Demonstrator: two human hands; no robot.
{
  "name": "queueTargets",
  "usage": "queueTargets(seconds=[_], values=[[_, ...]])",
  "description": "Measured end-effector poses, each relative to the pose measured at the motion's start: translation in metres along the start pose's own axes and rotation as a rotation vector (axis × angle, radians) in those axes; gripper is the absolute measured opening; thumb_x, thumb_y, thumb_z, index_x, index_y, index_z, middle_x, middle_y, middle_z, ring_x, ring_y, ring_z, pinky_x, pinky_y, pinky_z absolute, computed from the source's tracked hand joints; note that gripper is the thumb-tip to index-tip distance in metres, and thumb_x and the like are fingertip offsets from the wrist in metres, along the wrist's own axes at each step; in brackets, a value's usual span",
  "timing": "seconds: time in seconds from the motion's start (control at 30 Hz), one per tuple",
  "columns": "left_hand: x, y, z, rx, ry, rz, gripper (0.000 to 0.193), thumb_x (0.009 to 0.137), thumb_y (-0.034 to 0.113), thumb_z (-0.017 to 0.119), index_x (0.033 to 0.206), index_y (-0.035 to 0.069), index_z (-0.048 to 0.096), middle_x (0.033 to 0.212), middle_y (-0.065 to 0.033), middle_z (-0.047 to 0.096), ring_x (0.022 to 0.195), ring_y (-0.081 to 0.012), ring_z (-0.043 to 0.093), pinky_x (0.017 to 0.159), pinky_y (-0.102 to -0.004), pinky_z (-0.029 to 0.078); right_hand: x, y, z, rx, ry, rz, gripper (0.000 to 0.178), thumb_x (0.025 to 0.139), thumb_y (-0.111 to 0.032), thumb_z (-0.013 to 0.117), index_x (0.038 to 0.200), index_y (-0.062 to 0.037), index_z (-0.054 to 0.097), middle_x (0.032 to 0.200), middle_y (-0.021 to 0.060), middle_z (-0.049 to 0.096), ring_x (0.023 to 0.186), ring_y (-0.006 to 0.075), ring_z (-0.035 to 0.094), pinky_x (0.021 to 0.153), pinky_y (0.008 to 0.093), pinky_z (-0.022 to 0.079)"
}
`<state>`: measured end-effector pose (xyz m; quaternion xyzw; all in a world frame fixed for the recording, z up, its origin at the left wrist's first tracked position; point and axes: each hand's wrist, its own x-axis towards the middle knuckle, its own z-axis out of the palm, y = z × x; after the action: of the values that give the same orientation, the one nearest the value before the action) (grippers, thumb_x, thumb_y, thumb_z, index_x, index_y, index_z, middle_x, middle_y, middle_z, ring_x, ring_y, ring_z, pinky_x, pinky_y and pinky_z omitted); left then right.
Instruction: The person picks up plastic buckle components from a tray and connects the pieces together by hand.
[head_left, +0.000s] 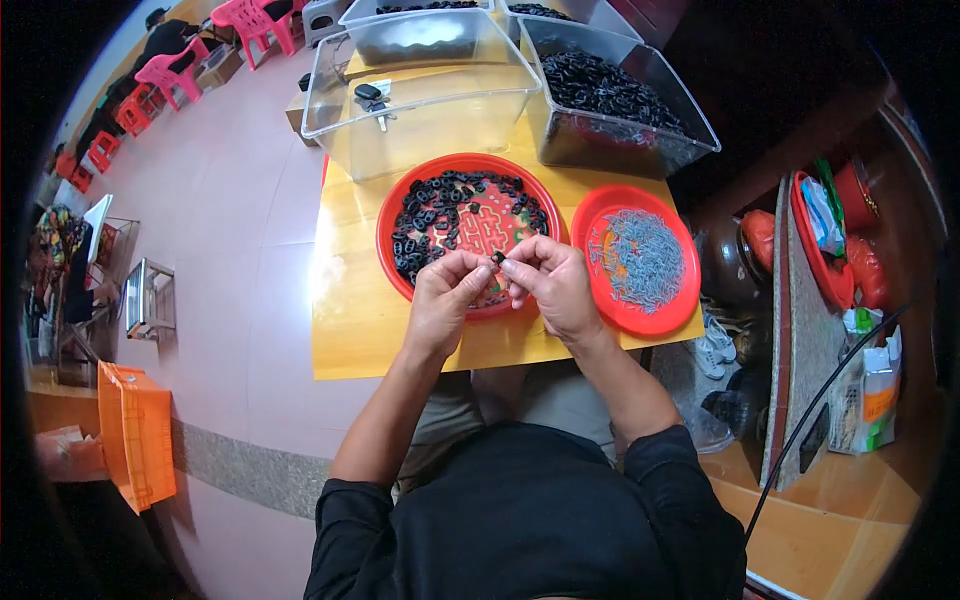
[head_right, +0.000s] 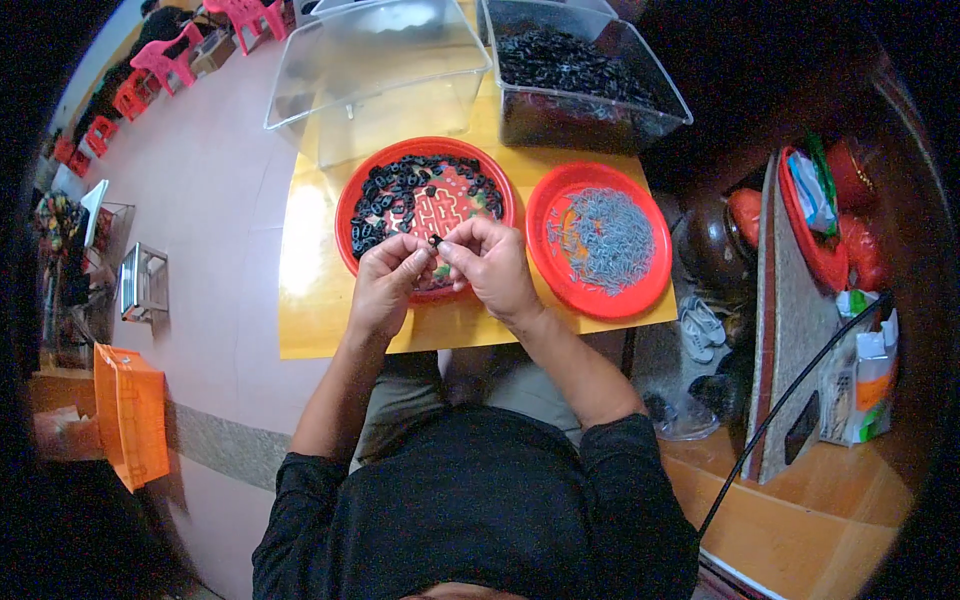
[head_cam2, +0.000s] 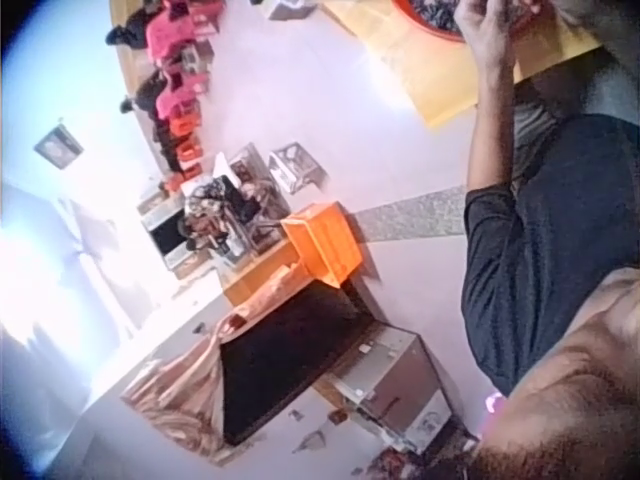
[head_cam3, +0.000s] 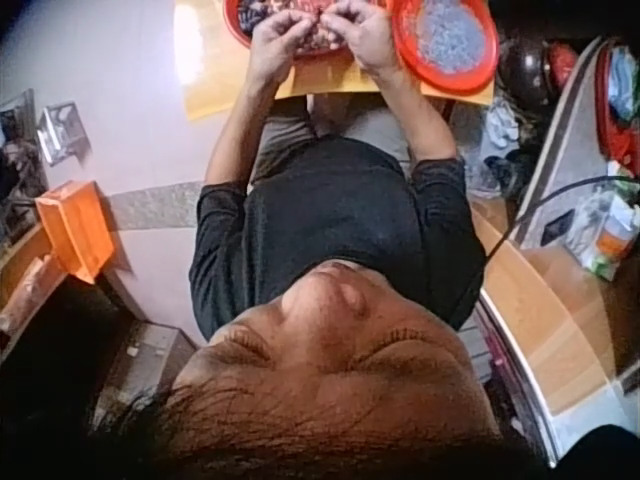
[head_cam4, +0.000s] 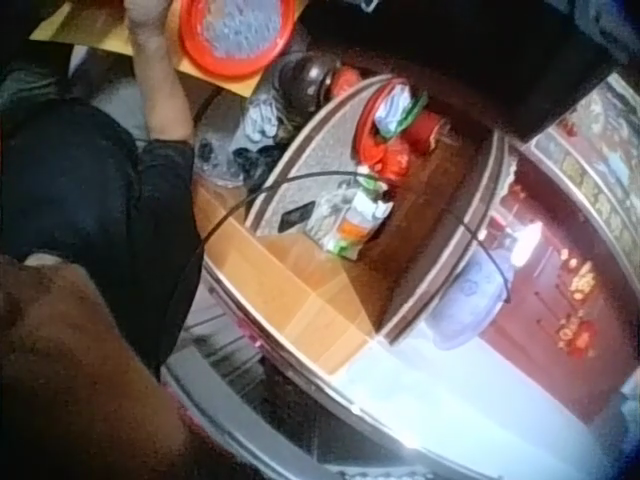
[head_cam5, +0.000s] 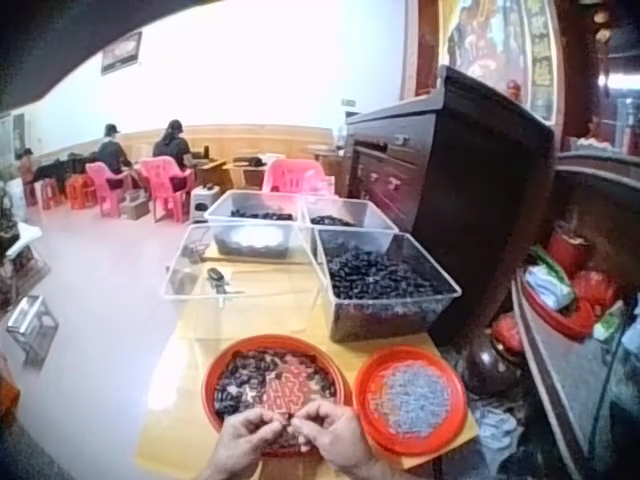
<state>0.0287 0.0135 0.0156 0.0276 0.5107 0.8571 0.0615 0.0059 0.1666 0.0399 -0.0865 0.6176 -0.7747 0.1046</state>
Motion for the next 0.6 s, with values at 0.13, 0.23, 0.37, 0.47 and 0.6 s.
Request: queueTargets(seconds=[0.13, 0.23, 0.37, 0.47, 0.6], values=[[-0.002, 0.000, -0.001, 0.017, 0.011, 0.042, 0.006, 0.086, 0.009, 0.057, 0.086, 0.003, 0.058, 0.076, 0.0000, 0.058, 0.066, -0.0057, 0.052, 0.060, -0.0187, 0.043, -0.001, 0.001, 0.004, -0.046, -0.010, -0.017, 0.003, 0.081, -0.002, 0.059, 0.080, 0.0006, 0.057, 0.067, 0.0026, 0.057, 0.051, 0.0068, 0.052, 0.046, 0.0194, 0.045], [-0.004, 0.001, -0.001, 0.084, 0.029, 0.049, 0.006, 0.086, 0.008, 0.057, 0.086, 0.003, 0.058, 0.076, 0.0006, 0.058, 0.067, -0.0049, 0.052, 0.061, -0.0184, 0.043, -0.002, 0.000, 0.007, -0.117, -0.005, -0.028, 0.002, 0.081, 0.000, 0.058, 0.080, 0.0006, 0.057, 0.067, 0.0023, 0.056, 0.052, 0.0063, 0.052, 0.046, 0.0190, 0.045], [-0.007, 0.000, -0.003, 0.241, 0.063, 0.114, 0.006, 0.085, 0.007, 0.057, 0.084, 0.001, 0.058, 0.074, 0.0010, 0.057, 0.068, -0.0047, 0.051, 0.061, -0.0188, 0.042, -0.006, -0.002, 0.011, -0.197, -0.032, -0.074, 0.005, 0.081, -0.001, 0.057, 0.075, -0.0013, 0.056, 0.063, -0.0003, 0.055, 0.051, 0.0040, 0.051, 0.044, 0.0182, 0.042], [-0.008, 0.002, -0.004, 0.524, 0.107, 0.204, 0.007, 0.085, 0.005, 0.057, 0.081, 0.000, 0.057, 0.072, 0.0008, 0.056, 0.067, -0.0049, 0.051, 0.060, -0.0194, 0.042, -0.006, -0.001, 0.012, -0.224, -0.056, -0.084, 0.006, 0.080, -0.001, 0.057, 0.075, -0.0013, 0.056, 0.063, -0.0010, 0.054, 0.052, 0.0034, 0.050, 0.045, 0.0180, 0.041], [-0.006, 0.006, -0.001, 0.662, 0.124, 0.255, 0.008, 0.085, 0.005, 0.057, 0.079, -0.001, 0.057, 0.069, 0.0006, 0.055, 0.065, -0.0049, 0.050, 0.058, -0.0196, 0.041, -0.005, -0.001, 0.011, -0.255, -0.070, -0.101, 0.005, 0.081, 0.001, 0.056, 0.076, 0.0000, 0.056, 0.069, -0.0006, 0.053, 0.054, 0.0043, 0.051, 0.048, 0.0176, 0.043]])
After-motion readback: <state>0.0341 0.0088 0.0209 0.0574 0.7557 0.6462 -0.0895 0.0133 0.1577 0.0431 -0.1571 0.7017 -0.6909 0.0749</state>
